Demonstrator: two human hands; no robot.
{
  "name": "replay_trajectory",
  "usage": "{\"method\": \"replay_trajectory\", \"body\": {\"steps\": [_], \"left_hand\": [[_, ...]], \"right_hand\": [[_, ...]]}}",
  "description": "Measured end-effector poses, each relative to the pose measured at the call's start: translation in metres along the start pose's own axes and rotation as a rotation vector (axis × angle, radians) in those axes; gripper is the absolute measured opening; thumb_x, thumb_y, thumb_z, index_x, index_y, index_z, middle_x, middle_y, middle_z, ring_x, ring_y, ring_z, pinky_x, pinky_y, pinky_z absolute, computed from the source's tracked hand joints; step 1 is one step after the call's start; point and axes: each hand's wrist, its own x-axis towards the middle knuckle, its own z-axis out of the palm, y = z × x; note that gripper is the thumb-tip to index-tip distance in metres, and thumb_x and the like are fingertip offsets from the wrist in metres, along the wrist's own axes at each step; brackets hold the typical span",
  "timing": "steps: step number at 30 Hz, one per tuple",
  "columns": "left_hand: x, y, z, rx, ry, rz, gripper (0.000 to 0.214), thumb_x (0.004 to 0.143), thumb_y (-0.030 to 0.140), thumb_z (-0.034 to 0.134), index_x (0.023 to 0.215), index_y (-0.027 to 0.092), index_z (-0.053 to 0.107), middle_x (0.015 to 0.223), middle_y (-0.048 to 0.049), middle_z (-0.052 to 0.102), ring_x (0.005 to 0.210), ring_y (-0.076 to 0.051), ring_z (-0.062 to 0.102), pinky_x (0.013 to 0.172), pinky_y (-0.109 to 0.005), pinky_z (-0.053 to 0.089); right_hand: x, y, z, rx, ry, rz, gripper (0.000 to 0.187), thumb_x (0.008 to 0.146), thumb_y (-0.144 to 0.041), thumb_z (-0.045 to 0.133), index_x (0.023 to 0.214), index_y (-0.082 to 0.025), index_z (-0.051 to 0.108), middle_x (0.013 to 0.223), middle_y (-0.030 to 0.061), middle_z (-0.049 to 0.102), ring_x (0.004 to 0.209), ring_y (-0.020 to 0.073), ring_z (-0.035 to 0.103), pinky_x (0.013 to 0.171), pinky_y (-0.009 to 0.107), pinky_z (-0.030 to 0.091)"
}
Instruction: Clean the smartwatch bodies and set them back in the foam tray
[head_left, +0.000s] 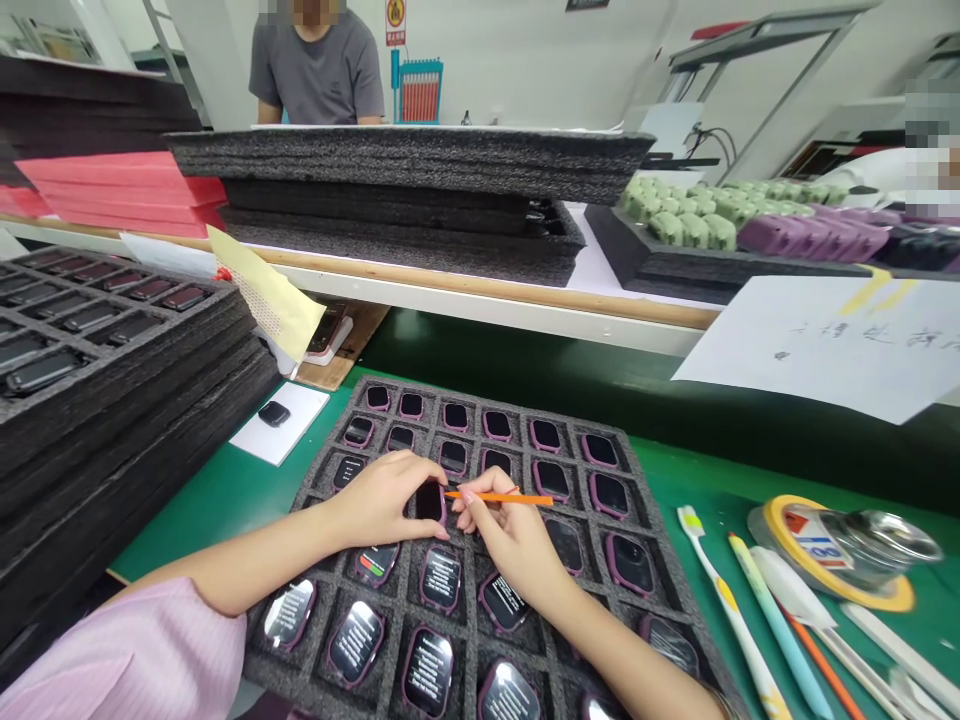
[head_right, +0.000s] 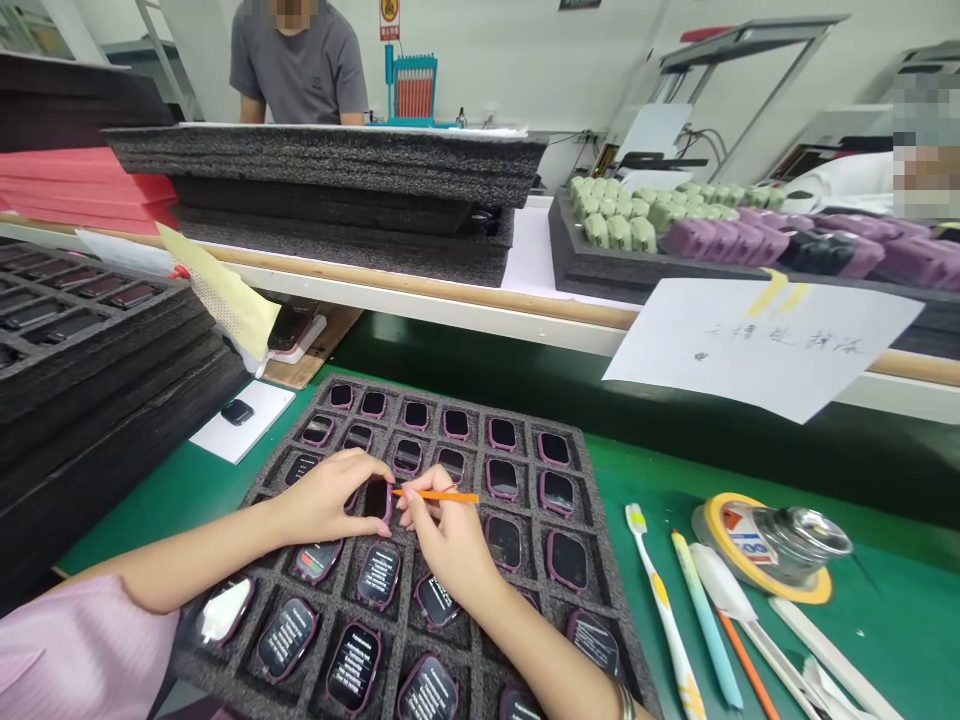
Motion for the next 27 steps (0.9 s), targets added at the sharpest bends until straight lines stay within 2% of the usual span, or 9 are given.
{"method": "replay_trajectory", "body": {"steps": [4, 7, 13, 15, 17, 19, 22, 27], "left_hand": [[0.007, 0.001, -0.001, 0.007, -0.003, -0.024, 0.051, 0.07, 0.044, 0.085, 0.109, 0.022, 0.061, 0.099, -0.0048, 0.07, 0.093, -0.024, 0.066, 0.083, -0.036, 0.053], [0.015, 0.001, -0.002, 0.022, -0.016, -0.022, 0.048, 0.07, 0.039, 0.086, 0.107, 0.021, 0.062, 0.1, -0.0051, 0.07, 0.094, -0.024, 0.066, 0.084, -0.036, 0.052], [0.048, -0.008, 0.001, 0.041, -0.048, 0.053, 0.047, 0.071, 0.041, 0.085, 0.106, 0.019, 0.063, 0.103, -0.0069, 0.071, 0.099, -0.026, 0.064, 0.087, -0.037, 0.051], [0.058, -0.011, 0.001, 0.039, -0.058, 0.102, 0.045, 0.074, 0.046, 0.083, 0.106, 0.019, 0.064, 0.104, -0.0055, 0.071, 0.1, -0.024, 0.064, 0.091, -0.035, 0.05], [0.061, -0.014, -0.001, 0.05, -0.045, 0.122, 0.035, 0.085, 0.046, 0.073, 0.105, 0.019, 0.065, 0.104, -0.0049, 0.07, 0.1, -0.02, 0.063, 0.092, -0.032, 0.049], [0.058, -0.017, -0.005, 0.091, -0.014, 0.101, 0.025, 0.096, 0.043, 0.06, 0.099, 0.018, 0.066, 0.099, -0.0054, 0.069, 0.096, -0.019, 0.063, 0.09, -0.032, 0.048], [0.041, -0.021, -0.013, 0.18, -0.003, 0.069, 0.032, 0.098, 0.045, 0.056, 0.089, 0.018, 0.069, 0.091, -0.0062, 0.066, 0.093, -0.023, 0.06, 0.089, -0.038, 0.045], [0.008, -0.026, -0.027, 0.244, -0.001, 0.056, 0.036, 0.092, 0.052, 0.062, 0.107, 0.021, 0.069, 0.108, -0.0089, 0.064, 0.103, -0.027, 0.057, 0.094, -0.041, 0.042]], "right_hand": [[0.0, 0.001, 0.0, 0.001, 0.006, -0.007, 0.044, 0.089, -0.066, 0.057, 0.083, -0.022, 0.055, 0.076, 0.0014, 0.063, 0.062, 0.0143, 0.064, 0.06, 0.029, 0.055], [0.003, 0.004, -0.002, 0.024, 0.017, -0.008, 0.044, 0.092, -0.066, 0.053, 0.087, -0.022, 0.054, 0.075, 0.0, 0.062, 0.058, 0.0125, 0.063, 0.055, 0.027, 0.054], [0.027, 0.017, -0.023, 0.07, 0.036, -0.006, 0.035, 0.099, -0.051, 0.055, 0.096, -0.017, 0.056, 0.073, -0.0043, 0.061, 0.053, 0.0081, 0.059, 0.053, 0.024, 0.052], [0.035, 0.022, -0.03, 0.081, 0.038, 0.003, 0.031, 0.1, -0.046, 0.056, 0.099, -0.015, 0.059, 0.073, -0.0046, 0.061, 0.053, 0.0073, 0.058, 0.051, 0.022, 0.051], [0.039, 0.025, -0.035, 0.093, 0.039, 0.013, 0.03, 0.1, -0.044, 0.056, 0.102, -0.014, 0.061, 0.074, -0.0041, 0.061, 0.053, 0.0069, 0.057, 0.05, 0.021, 0.051], [0.04, 0.026, -0.038, 0.102, 0.043, 0.02, 0.029, 0.1, -0.043, 0.056, 0.103, -0.014, 0.062, 0.076, -0.0036, 0.062, 0.053, 0.0069, 0.057, 0.05, 0.021, 0.05], [0.038, 0.024, -0.037, 0.098, 0.054, 0.025, 0.029, 0.1, -0.043, 0.057, 0.103, -0.014, 0.061, 0.077, -0.0031, 0.063, 0.054, 0.007, 0.058, 0.051, 0.021, 0.051], [0.039, 0.008, -0.022, 0.06, 0.016, 0.021, 0.026, 0.096, -0.041, 0.063, 0.099, -0.015, 0.063, 0.081, -0.0012, 0.066, 0.062, 0.0094, 0.062, 0.061, 0.026, 0.056]]}}
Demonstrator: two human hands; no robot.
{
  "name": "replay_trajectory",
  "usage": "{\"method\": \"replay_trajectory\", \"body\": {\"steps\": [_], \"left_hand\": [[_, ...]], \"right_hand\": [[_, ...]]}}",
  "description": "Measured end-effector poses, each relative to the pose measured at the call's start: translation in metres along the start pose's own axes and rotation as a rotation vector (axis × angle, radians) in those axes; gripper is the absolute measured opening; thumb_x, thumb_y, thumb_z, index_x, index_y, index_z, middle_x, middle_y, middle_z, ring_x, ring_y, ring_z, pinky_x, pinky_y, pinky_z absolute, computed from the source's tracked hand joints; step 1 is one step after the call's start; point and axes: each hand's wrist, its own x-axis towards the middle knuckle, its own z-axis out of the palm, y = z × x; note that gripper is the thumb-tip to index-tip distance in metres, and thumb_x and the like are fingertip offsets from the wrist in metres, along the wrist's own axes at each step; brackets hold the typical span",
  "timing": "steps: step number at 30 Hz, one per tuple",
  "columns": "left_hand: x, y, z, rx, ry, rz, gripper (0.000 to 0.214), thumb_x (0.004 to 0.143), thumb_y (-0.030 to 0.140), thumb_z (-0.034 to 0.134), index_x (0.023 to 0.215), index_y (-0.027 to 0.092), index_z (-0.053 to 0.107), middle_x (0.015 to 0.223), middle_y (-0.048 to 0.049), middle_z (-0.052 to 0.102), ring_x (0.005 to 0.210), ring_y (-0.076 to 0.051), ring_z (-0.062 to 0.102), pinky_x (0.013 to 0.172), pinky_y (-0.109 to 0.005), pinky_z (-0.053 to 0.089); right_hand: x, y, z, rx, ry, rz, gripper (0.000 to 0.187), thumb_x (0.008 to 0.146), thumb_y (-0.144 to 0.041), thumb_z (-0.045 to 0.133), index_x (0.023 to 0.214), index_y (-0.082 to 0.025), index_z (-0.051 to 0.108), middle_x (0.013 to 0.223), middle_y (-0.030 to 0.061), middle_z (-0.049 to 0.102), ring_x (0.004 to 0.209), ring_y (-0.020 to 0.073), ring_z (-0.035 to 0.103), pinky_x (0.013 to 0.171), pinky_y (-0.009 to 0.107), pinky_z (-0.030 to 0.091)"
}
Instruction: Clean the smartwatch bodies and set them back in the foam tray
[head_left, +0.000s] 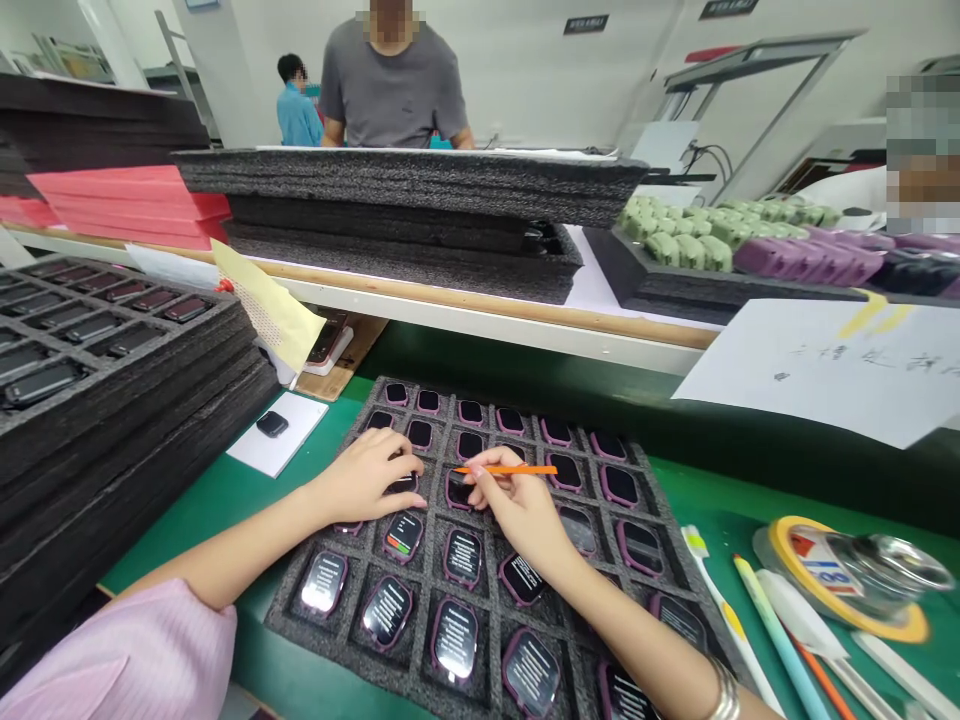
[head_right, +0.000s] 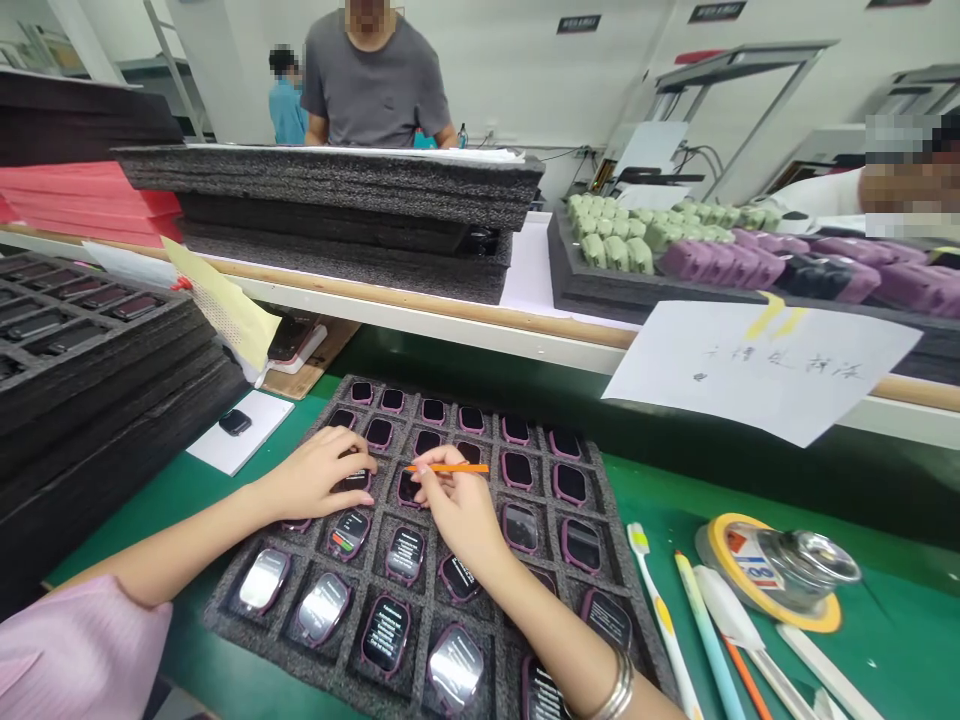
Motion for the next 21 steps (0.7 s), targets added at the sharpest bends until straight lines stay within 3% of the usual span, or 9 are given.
{"method": "replay_trajectory", "body": {"steps": [4, 8, 14, 21], "left_hand": [[-0.011, -0.002, -0.005, -0.027, 0.023, -0.026, 0.036, 0.092, 0.051, 0.063, 0.112, 0.021, 0.065, 0.107, -0.0069, 0.067, 0.104, -0.025, 0.058, 0.095, -0.04, 0.043], [-0.013, -0.002, -0.003, -0.084, 0.041, -0.014, 0.027, 0.095, 0.046, 0.062, 0.106, 0.022, 0.067, 0.108, -0.0059, 0.07, 0.104, -0.022, 0.062, 0.096, -0.038, 0.044], [-0.014, -0.005, 0.002, -0.168, 0.073, -0.009, 0.025, 0.092, 0.044, 0.066, 0.103, 0.022, 0.068, 0.108, -0.0059, 0.074, 0.104, -0.021, 0.067, 0.1, -0.038, 0.048], [-0.017, -0.006, 0.006, -0.22, 0.124, -0.138, 0.046, 0.081, 0.046, 0.078, 0.113, 0.021, 0.058, 0.109, -0.007, 0.071, 0.103, -0.024, 0.068, 0.093, -0.038, 0.053]], "right_hand": [[0.008, -0.009, 0.025, 0.008, -0.059, -0.014, 0.025, 0.096, -0.04, 0.063, 0.099, -0.014, 0.064, 0.086, 0.0004, 0.068, 0.067, 0.0107, 0.065, 0.066, 0.029, 0.057], [0.019, -0.002, 0.044, 0.053, -0.05, -0.015, 0.027, 0.099, -0.04, 0.059, 0.104, -0.014, 0.064, 0.087, 0.0004, 0.068, 0.07, 0.0116, 0.066, 0.068, 0.03, 0.058], [0.021, 0.013, 0.047, 0.086, -0.023, -0.013, 0.026, 0.099, -0.04, 0.06, 0.103, -0.014, 0.064, 0.087, 0.0002, 0.068, 0.068, 0.0111, 0.065, 0.067, 0.029, 0.058], [0.017, 0.016, 0.048, 0.058, -0.024, -0.031, 0.027, 0.096, -0.042, 0.063, 0.094, -0.015, 0.063, 0.078, -0.0021, 0.068, 0.064, 0.0109, 0.065, 0.067, 0.03, 0.058]]}}
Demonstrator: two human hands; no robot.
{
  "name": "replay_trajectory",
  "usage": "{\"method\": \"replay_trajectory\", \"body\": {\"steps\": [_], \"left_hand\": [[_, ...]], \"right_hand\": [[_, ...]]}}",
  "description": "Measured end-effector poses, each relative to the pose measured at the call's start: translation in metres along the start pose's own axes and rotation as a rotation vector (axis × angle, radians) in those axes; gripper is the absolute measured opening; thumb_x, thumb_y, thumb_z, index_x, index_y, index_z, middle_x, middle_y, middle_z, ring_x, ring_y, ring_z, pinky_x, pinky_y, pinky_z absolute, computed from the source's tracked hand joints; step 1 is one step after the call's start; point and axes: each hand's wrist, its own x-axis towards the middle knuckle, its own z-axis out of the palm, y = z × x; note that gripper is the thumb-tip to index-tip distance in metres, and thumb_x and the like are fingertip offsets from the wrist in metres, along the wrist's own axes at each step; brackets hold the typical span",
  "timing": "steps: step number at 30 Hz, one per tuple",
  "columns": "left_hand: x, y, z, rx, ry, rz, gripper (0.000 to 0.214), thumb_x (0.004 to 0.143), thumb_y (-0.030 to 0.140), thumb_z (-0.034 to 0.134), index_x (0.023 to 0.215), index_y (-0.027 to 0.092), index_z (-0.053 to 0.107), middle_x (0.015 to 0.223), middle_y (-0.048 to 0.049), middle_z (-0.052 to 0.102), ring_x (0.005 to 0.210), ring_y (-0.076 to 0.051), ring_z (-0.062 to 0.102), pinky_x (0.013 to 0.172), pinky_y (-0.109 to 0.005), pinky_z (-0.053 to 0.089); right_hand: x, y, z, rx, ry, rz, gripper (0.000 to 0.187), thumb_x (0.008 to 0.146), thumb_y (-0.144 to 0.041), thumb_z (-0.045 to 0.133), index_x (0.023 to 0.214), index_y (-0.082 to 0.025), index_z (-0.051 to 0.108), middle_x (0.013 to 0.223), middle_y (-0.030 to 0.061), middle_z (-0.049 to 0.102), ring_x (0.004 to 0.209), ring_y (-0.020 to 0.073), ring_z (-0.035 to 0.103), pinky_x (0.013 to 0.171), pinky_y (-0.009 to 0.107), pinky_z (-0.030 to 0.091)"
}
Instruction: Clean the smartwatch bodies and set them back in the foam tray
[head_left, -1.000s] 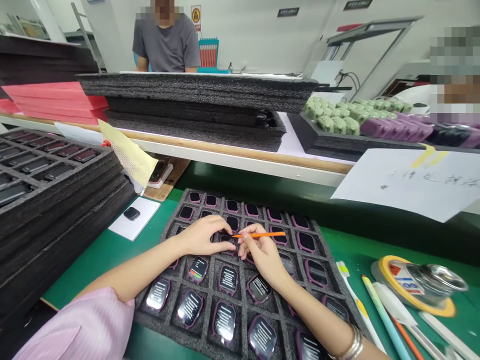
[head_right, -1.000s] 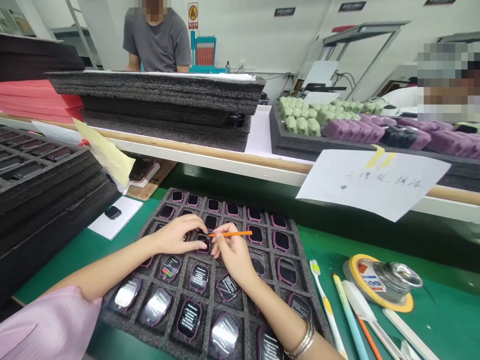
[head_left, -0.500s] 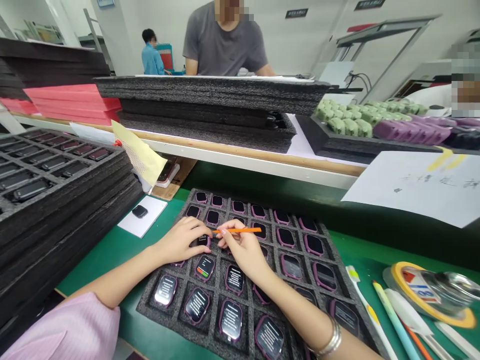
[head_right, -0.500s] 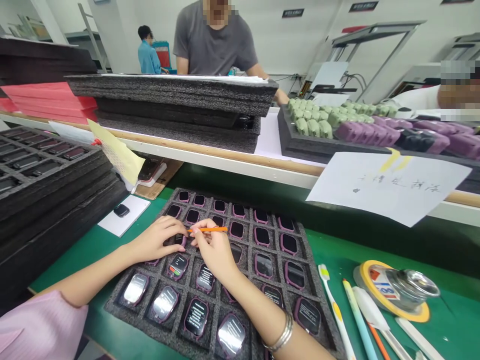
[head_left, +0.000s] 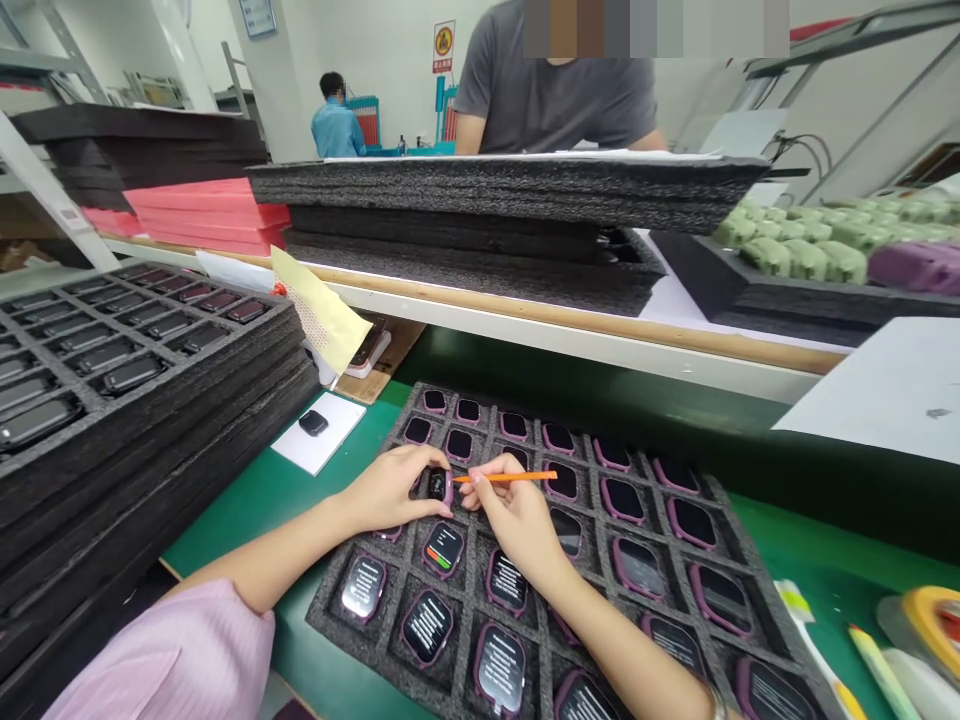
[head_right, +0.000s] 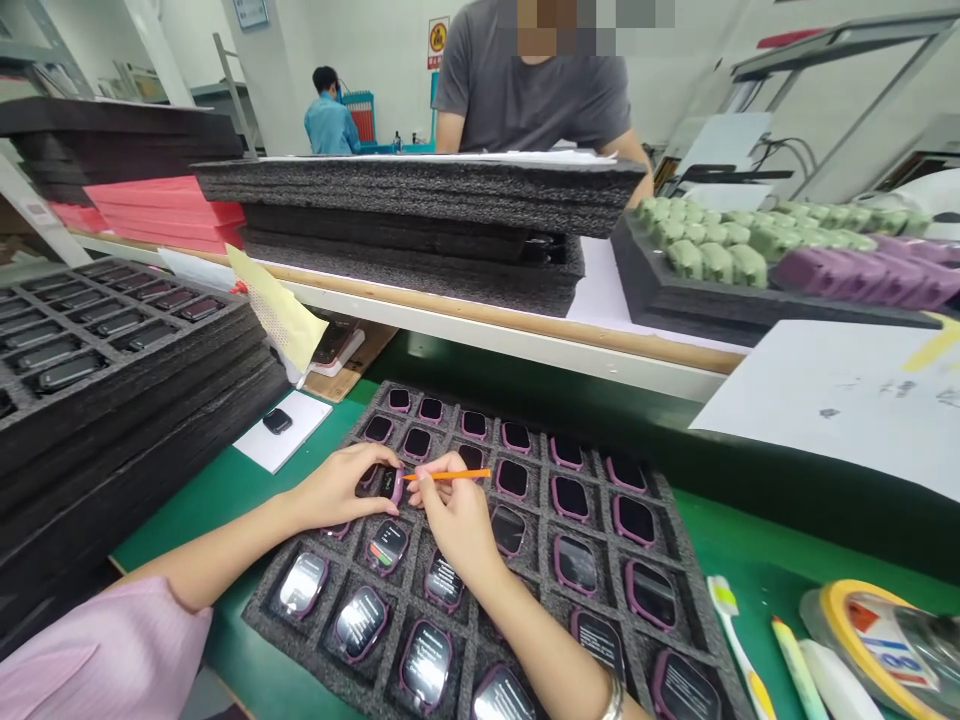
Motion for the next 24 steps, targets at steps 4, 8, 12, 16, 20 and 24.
{"method": "replay_trajectory", "body": {"steps": [4, 8, 12, 16, 20, 24], "left_hand": [[0.001, 0.001, 0.0, -0.01, -0.01, -0.013, 0.044, 0.08, 0.043, 0.079, 0.111, 0.021, 0.058, 0.11, -0.0063, 0.071, 0.105, -0.024, 0.068, 0.095, -0.038, 0.052], [0.001, 0.002, 0.0, -0.005, -0.014, -0.021, 0.045, 0.08, 0.042, 0.08, 0.111, 0.021, 0.057, 0.109, -0.0058, 0.071, 0.104, -0.024, 0.067, 0.094, -0.038, 0.052], [0.001, 0.003, 0.001, 0.028, -0.019, -0.028, 0.045, 0.079, 0.043, 0.08, 0.11, 0.021, 0.057, 0.107, -0.0044, 0.07, 0.102, -0.022, 0.066, 0.092, -0.035, 0.051], [0.0, 0.004, 0.0, 0.133, 0.0, -0.069, 0.05, 0.078, 0.055, 0.078, 0.106, 0.019, 0.058, 0.108, -0.0076, 0.066, 0.104, -0.027, 0.061, 0.096, -0.042, 0.046], [-0.003, 0.005, -0.008, 0.257, -0.019, -0.126, 0.041, 0.091, 0.059, 0.06, 0.099, 0.018, 0.062, 0.105, -0.0092, 0.061, 0.102, -0.029, 0.056, 0.091, -0.045, 0.042], [-0.011, 0.002, -0.021, 0.309, -0.079, -0.138, 0.038, 0.093, 0.056, 0.058, 0.106, 0.021, 0.066, 0.103, -0.0074, 0.059, 0.099, -0.027, 0.054, 0.09, -0.043, 0.041]], "right_hand": [[0.001, 0.001, 0.0, -0.009, -0.003, -0.004, 0.029, 0.096, -0.045, 0.063, 0.093, -0.015, 0.062, 0.078, -0.0018, 0.068, 0.064, 0.0111, 0.066, 0.067, 0.03, 0.058], [0.002, 0.002, -0.001, -0.018, -0.022, -0.002, 0.028, 0.096, -0.043, 0.062, 0.094, -0.015, 0.062, 0.079, -0.0018, 0.068, 0.064, 0.0108, 0.065, 0.066, 0.029, 0.057], [0.003, 0.002, -0.002, -0.022, -0.04, 0.005, 0.025, 0.098, -0.04, 0.061, 0.094, -0.015, 0.063, 0.079, -0.0019, 0.067, 0.064, 0.0106, 0.064, 0.065, 0.028, 0.057], [0.004, 0.002, -0.003, -0.018, -0.045, 0.01, 0.024, 0.098, -0.039, 0.062, 0.094, -0.015, 0.063, 0.078, -0.0021, 0.066, 0.064, 0.0104, 0.064, 0.064, 0.028, 0.057], [0.005, -0.001, -0.006, -0.006, -0.025, 0.021, 0.025, 0.098, -0.039, 0.062, 0.096, -0.014, 0.063, 0.078, -0.0022, 0.066, 0.064, 0.0103, 0.064, 0.064, 0.028, 0.057], [0.007, -0.008, -0.008, 0.0, 0.004, 0.029, 0.025, 0.098, -0.039, 0.06, 0.098, -0.015, 0.063, 0.08, -0.0019, 0.066, 0.065, 0.0104, 0.064, 0.064, 0.028, 0.057]]}}
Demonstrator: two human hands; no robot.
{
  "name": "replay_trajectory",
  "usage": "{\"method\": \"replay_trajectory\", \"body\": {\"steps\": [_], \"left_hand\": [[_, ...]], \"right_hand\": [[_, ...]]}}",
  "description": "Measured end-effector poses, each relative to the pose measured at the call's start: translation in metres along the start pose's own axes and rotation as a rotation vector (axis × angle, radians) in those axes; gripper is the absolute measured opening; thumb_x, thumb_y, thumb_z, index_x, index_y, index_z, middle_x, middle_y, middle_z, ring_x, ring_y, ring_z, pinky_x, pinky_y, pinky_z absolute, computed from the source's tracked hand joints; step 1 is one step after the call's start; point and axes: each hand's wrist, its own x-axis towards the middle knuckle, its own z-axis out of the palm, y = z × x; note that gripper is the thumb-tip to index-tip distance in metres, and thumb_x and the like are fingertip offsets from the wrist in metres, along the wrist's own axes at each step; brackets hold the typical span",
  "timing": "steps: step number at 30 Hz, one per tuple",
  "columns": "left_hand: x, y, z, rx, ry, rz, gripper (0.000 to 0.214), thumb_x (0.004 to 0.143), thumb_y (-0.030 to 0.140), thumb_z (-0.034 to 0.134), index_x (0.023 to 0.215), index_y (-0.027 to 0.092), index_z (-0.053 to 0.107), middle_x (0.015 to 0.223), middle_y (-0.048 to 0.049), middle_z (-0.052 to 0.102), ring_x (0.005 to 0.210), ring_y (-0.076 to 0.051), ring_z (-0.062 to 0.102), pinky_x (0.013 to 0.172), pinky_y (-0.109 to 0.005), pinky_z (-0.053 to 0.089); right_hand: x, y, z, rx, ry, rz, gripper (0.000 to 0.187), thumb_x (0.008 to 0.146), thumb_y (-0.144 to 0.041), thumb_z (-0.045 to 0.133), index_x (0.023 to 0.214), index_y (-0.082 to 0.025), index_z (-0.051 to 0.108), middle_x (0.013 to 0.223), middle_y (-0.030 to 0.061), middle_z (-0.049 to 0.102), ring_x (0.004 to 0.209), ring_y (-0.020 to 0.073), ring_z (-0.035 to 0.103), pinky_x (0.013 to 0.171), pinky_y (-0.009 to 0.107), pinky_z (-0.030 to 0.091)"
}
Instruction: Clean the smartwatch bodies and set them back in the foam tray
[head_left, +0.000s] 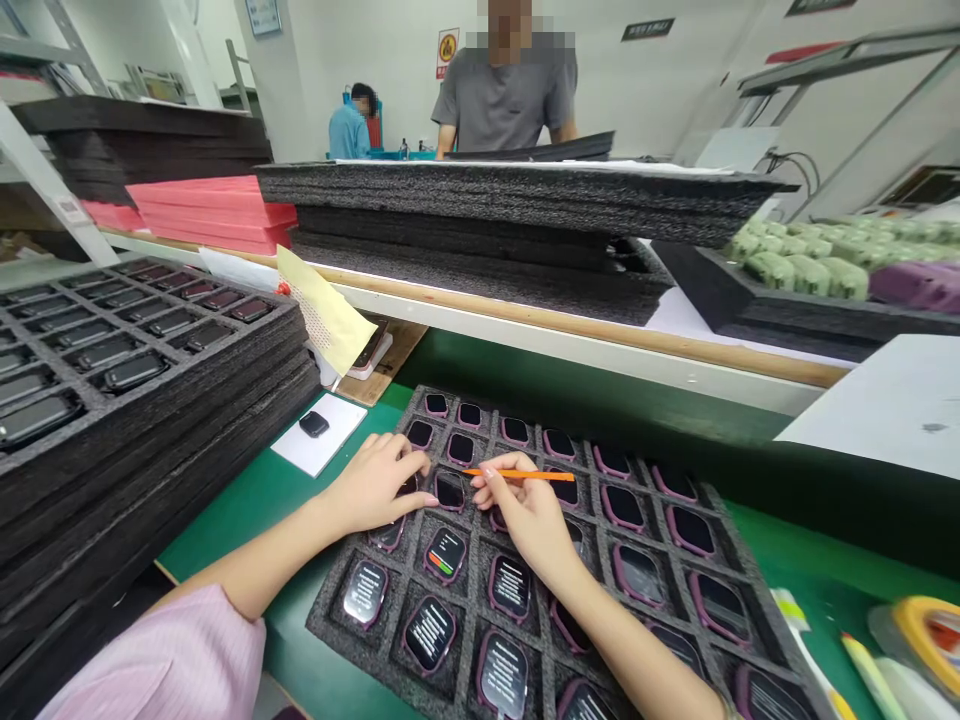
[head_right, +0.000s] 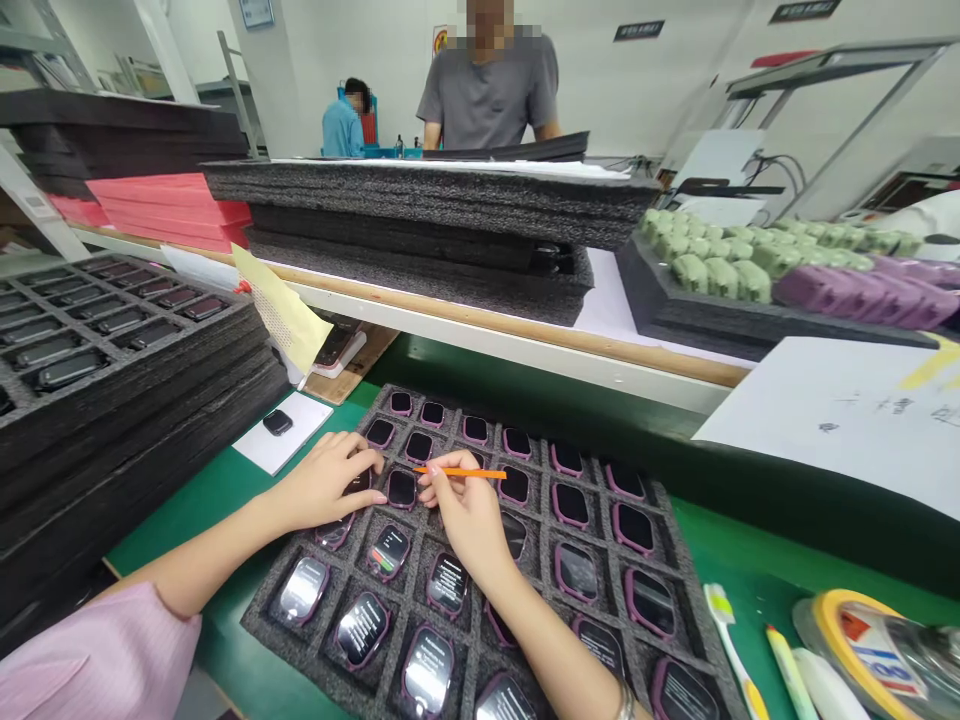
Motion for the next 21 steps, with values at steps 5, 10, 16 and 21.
{"method": "replay_trajectory", "body": {"steps": [5, 10, 16, 21], "left_hand": [[-0.011, -0.008, -0.008, -0.007, -0.03, -0.004, 0.031, 0.097, 0.049, 0.056, 0.113, 0.026, 0.068, 0.106, -0.0061, 0.06, 0.103, -0.026, 0.057, 0.093, -0.042, 0.039], [-0.011, -0.012, -0.008, -0.058, -0.025, 0.013, 0.03, 0.093, 0.048, 0.063, 0.11, 0.023, 0.067, 0.105, -0.0052, 0.067, 0.104, -0.027, 0.06, 0.092, -0.041, 0.04], [-0.009, -0.028, -0.006, -0.18, -0.02, 0.124, 0.033, 0.091, 0.051, 0.065, 0.109, 0.024, 0.069, 0.107, -0.0052, 0.071, 0.102, -0.023, 0.064, 0.093, -0.036, 0.042], [-0.01, -0.035, 0.001, -0.32, 0.022, 0.119, 0.033, 0.086, 0.049, 0.072, 0.108, 0.025, 0.069, 0.113, -0.004, 0.073, 0.108, -0.022, 0.066, 0.098, -0.035, 0.042]], "right_hand": [[0.003, -0.005, 0.01, -0.01, -0.048, 0.021, 0.02, 0.097, -0.034, 0.063, 0.097, -0.015, 0.063, 0.082, -0.0017, 0.067, 0.063, 0.0095, 0.063, 0.062, 0.026, 0.056], [0.014, -0.002, 0.036, 0.003, -0.097, 0.026, 0.02, 0.098, -0.034, 0.062, 0.102, -0.014, 0.064, 0.086, -0.0005, 0.067, 0.067, 0.0104, 0.064, 0.065, 0.028, 0.057], [0.026, 0.01, 0.053, 0.058, -0.11, 0.051, 0.025, 0.098, -0.037, 0.061, 0.108, -0.014, 0.064, 0.094, 0.002, 0.069, 0.075, 0.0127, 0.067, 0.07, 0.031, 0.059], [0.025, 0.015, 0.046, 0.084, -0.106, 0.061, 0.026, 0.099, -0.038, 0.06, 0.108, -0.014, 0.064, 0.093, 0.0016, 0.068, 0.072, 0.012, 0.066, 0.068, 0.03, 0.058]]}}
